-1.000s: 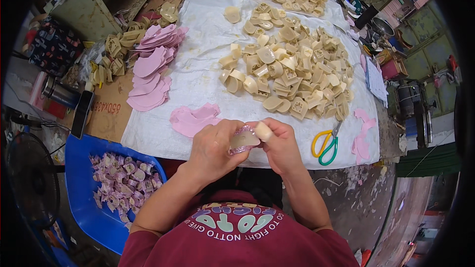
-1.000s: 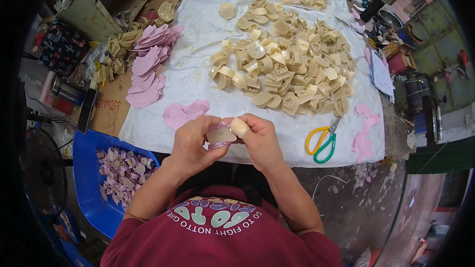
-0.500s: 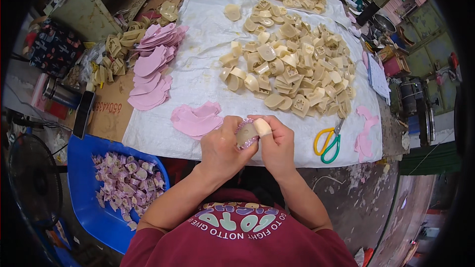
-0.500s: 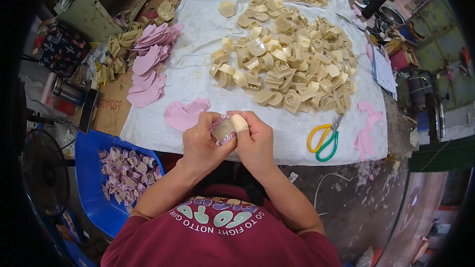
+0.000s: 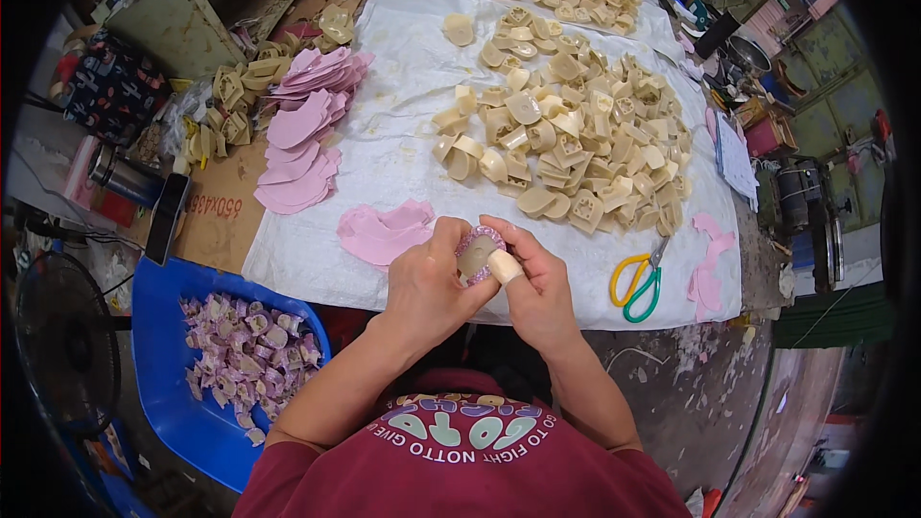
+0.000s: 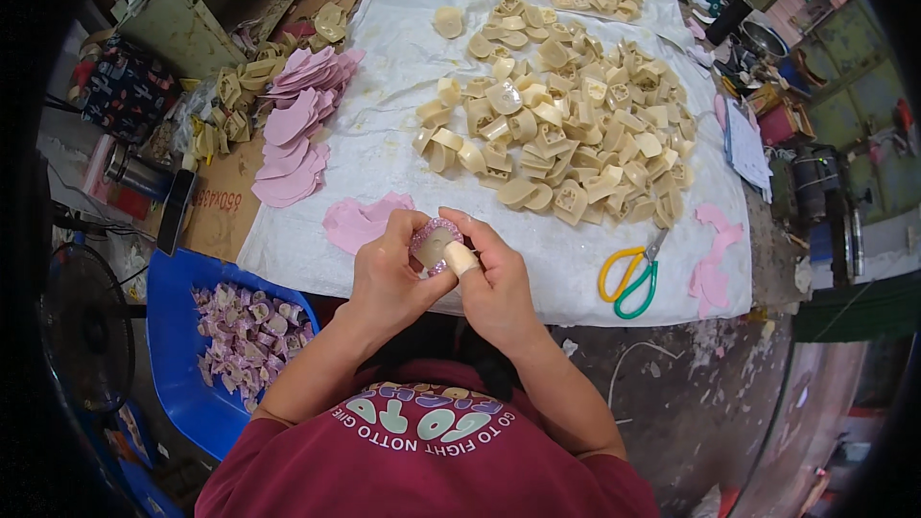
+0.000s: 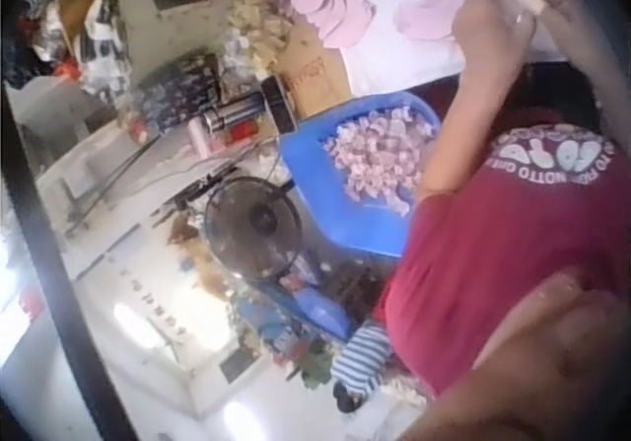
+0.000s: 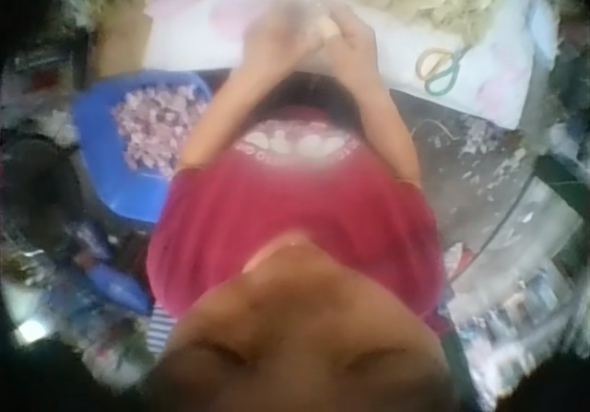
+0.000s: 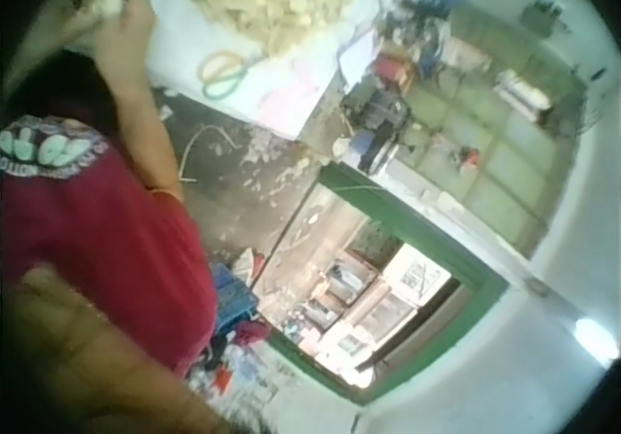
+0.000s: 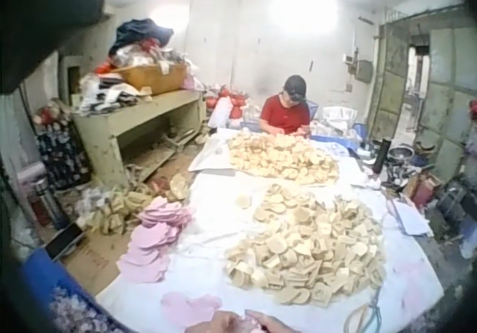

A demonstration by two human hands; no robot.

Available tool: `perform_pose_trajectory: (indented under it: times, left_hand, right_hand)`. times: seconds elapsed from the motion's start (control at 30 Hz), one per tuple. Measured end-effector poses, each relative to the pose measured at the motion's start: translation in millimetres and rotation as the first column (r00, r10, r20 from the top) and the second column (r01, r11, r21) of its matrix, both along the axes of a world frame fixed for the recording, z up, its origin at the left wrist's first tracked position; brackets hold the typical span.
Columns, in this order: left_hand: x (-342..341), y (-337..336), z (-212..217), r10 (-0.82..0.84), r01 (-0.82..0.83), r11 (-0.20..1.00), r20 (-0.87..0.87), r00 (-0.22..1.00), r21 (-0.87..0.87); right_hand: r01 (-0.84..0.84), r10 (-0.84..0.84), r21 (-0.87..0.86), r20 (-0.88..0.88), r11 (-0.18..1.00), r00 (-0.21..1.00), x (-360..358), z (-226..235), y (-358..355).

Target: The person repeatedly picks up small beige plastic components and pink foam pieces from a table, presses them together by hand, and places the assembled units into a blue bin. The process is repetitive and performed one at a time.

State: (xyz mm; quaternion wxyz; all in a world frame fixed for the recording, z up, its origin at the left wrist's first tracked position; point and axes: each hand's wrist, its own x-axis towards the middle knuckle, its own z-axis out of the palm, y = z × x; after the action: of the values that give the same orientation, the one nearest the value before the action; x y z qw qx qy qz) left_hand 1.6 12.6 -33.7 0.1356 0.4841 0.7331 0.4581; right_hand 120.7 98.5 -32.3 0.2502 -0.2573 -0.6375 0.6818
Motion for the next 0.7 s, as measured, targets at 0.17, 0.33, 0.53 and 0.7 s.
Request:
perform_pose_trajectory:
  times: [0.17, 0.33, 0.53, 0.7]
  left_hand:
    - [-20, -8, -2, -0.255, 0.187, 0.963, 0.426, 0.868, 0.196]
    - [-9, -5, -3, -0.15, -0.053, 0.949, 0.593, 0.791, 0.31]
    - [-1, -6, -5, -0.117, 0.034, 0.957, 0.278, 0.954, 0.287]
    - [-10, -7, -3, -0.243, 0.051, 0.946, 0.596, 0.765, 0.321]
  right_hand:
    - [-0.006, -0.007, 0.399, 0.031, 0.917, 0.999, 5, 0, 7]
    - [-0.004, 0.003, 0.026, 0.044, 1.0, 0.999, 12, -7, 3]
    - [-0.081, 0.036, -0.43, -0.112, 0.899, 0.993, 4, -23, -2]
    - [0.024, -0.052, -0.368, -0.068, 0.929, 0.996, -4, -14, -9]
